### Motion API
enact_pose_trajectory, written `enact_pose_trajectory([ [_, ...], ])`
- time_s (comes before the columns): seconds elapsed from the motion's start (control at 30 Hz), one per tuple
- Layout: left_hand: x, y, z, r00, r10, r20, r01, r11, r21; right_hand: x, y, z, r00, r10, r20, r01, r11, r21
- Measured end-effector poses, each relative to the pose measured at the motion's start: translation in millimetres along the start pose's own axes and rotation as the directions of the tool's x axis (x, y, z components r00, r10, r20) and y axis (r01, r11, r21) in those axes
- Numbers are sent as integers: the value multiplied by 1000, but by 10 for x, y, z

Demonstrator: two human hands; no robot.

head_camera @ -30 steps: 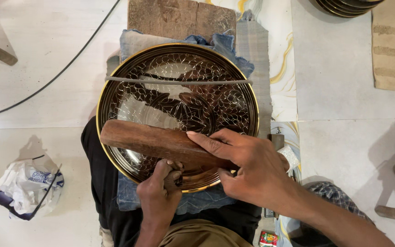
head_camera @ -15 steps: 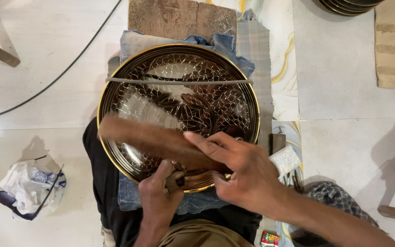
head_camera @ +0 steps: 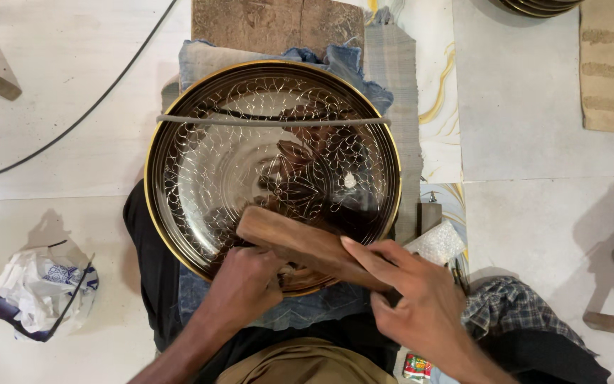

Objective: The person uses a wooden mallet to repeatedly hammer the surface of a decorative metal tray placed on their lap. The tray is held steady with a cloth in the left hand while the right hand strikes the surface.

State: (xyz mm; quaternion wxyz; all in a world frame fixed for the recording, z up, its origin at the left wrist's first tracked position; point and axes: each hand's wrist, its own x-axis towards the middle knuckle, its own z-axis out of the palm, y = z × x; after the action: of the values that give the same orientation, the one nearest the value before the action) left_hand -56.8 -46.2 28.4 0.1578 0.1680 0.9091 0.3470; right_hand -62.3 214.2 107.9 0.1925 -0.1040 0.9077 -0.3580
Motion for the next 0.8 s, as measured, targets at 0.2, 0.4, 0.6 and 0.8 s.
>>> enact_pose_trajectory([
  [0.2,167,13,-105,935,-74,346,51,996,75,-256,83,223,977,89,-194,-66,991,119],
  [0.4,259,33,-215,947,133,293,-116,991,-72,-480,175,464,934,202,-295,-138,965,224],
  [0.6,291,-11,-284,926,279,253,-246,957,-157,-662,257,812,841,291,-457,-150,936,320],
  [0.8,340,-46,-246,945,293,143,-230,909,-347,-800,435,926,869,393,-299,-262,880,395],
])
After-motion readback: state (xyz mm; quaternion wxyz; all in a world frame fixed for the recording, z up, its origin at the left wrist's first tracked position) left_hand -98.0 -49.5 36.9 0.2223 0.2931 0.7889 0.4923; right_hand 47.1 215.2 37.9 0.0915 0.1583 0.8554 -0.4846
